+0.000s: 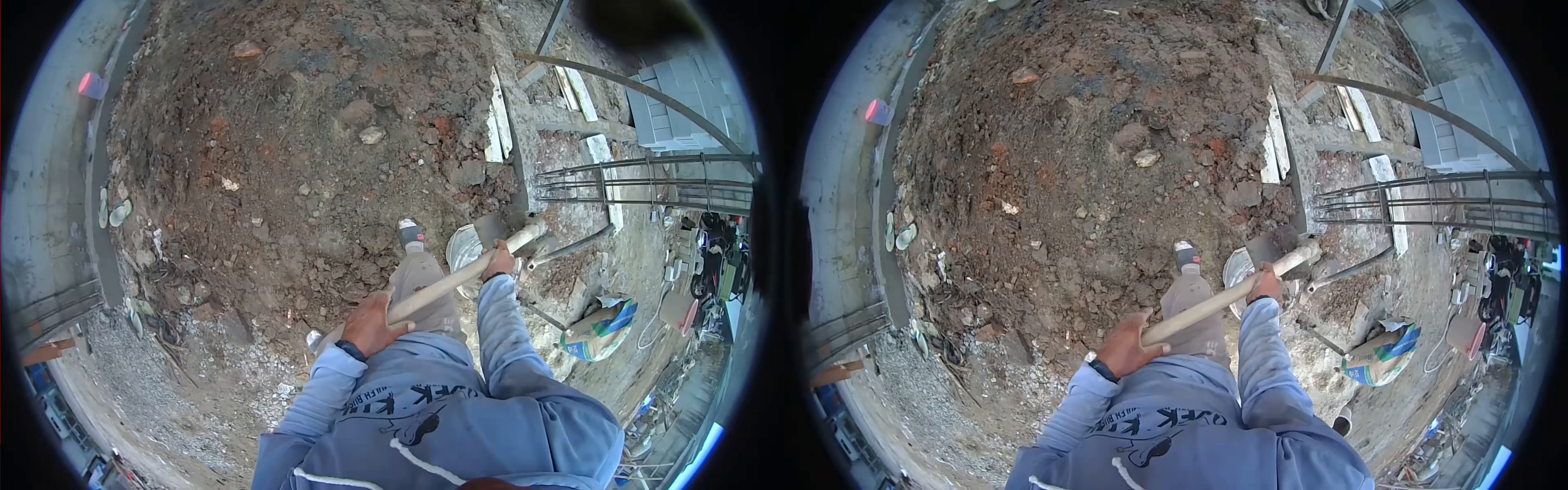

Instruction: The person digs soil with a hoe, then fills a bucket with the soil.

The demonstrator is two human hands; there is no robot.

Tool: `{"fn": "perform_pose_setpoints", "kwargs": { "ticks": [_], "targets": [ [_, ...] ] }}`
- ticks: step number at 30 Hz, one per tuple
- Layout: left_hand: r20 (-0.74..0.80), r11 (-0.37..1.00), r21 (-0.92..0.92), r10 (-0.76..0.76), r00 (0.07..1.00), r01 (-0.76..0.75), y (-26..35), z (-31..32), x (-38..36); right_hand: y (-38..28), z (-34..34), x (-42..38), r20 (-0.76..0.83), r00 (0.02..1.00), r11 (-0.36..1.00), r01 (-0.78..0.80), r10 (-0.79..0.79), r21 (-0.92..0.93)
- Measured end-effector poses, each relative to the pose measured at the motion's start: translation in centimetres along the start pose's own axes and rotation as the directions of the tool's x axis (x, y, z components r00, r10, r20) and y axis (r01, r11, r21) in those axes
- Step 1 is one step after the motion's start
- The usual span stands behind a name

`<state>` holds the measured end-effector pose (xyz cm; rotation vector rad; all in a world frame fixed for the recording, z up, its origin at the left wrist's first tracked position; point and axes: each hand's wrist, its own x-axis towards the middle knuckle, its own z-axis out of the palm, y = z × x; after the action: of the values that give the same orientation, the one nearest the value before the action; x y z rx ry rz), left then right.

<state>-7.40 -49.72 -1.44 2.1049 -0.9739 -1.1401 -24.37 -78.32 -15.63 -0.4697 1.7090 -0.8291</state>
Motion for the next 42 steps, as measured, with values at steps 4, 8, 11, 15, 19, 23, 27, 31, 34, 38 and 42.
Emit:
{"fn": "perform_pose_setpoints", "kwargs": {
  "ticks": [4,8,11,15,19,23,27,31,34,38,42],
  "targets": [
    [0.202,0.921,0.131,-0.388,0.899,0.367,3.4,2.9,6.8,-5.7,12.2,2.8,0.203,0.976,0.990,0.096,-0.073,-0.108],
    [0.173,0.923,-0.186,-0.306,0.936,0.336,2.2,6.7,15.3,-13.3,20.2,4.6,0.465,0.870,0.968,0.232,-0.164,-0.093],
    [0.360,0.621,-0.712,-0.077,0.930,0.327,9.3,4.0,24.0,-25.8,25.5,0.8,0.586,0.698,0.851,0.524,-0.411,-0.028],
    [0.166,0.602,-0.799,0.220,0.961,0.000,18.9,0.1,37.1,-41.5,32.9,-2.0,0.585,0.416,0.590,0.796,-0.696,0.136],
    [0.130,0.537,-0.841,0.331,0.935,-0.074,21.3,-4.7,48.6,-46.2,42.1,0.8,0.568,0.225,0.356,0.926,-0.792,0.129],
    [0.052,0.475,-0.880,0.078,0.996,0.009,12.3,-1.9,53.6,-36.1,51.8,14.8,0.650,0.430,0.505,0.859,-0.627,-0.081],
    [0.380,0.146,-0.870,-0.410,0.829,0.471,0.9,7.1,45.9,-7.8,50.1,27.8,0.626,0.764,0.577,0.585,-0.157,-0.570],
    [0.420,0.089,-0.864,-0.414,0.808,0.495,5.0,6.8,47.4,-9.9,51.3,30.0,0.501,0.855,0.612,0.326,0.134,-0.720],
    [0.529,-0.041,-0.836,-0.330,0.782,0.547,2.0,6.9,47.3,-7.2,51.5,31.5,0.594,0.750,0.254,0.659,-0.290,-0.708],
    [0.467,0.131,-0.866,-0.131,0.875,0.482,-0.5,8.3,48.7,-7.4,51.6,32.0,0.615,0.773,0.355,0.625,-0.156,-0.696],
    [0.354,0.014,-0.935,-0.042,0.934,0.354,-2.3,11.2,48.5,-8.4,50.4,28.3,0.585,0.802,0.752,0.311,0.121,-0.581]
  ]
}}
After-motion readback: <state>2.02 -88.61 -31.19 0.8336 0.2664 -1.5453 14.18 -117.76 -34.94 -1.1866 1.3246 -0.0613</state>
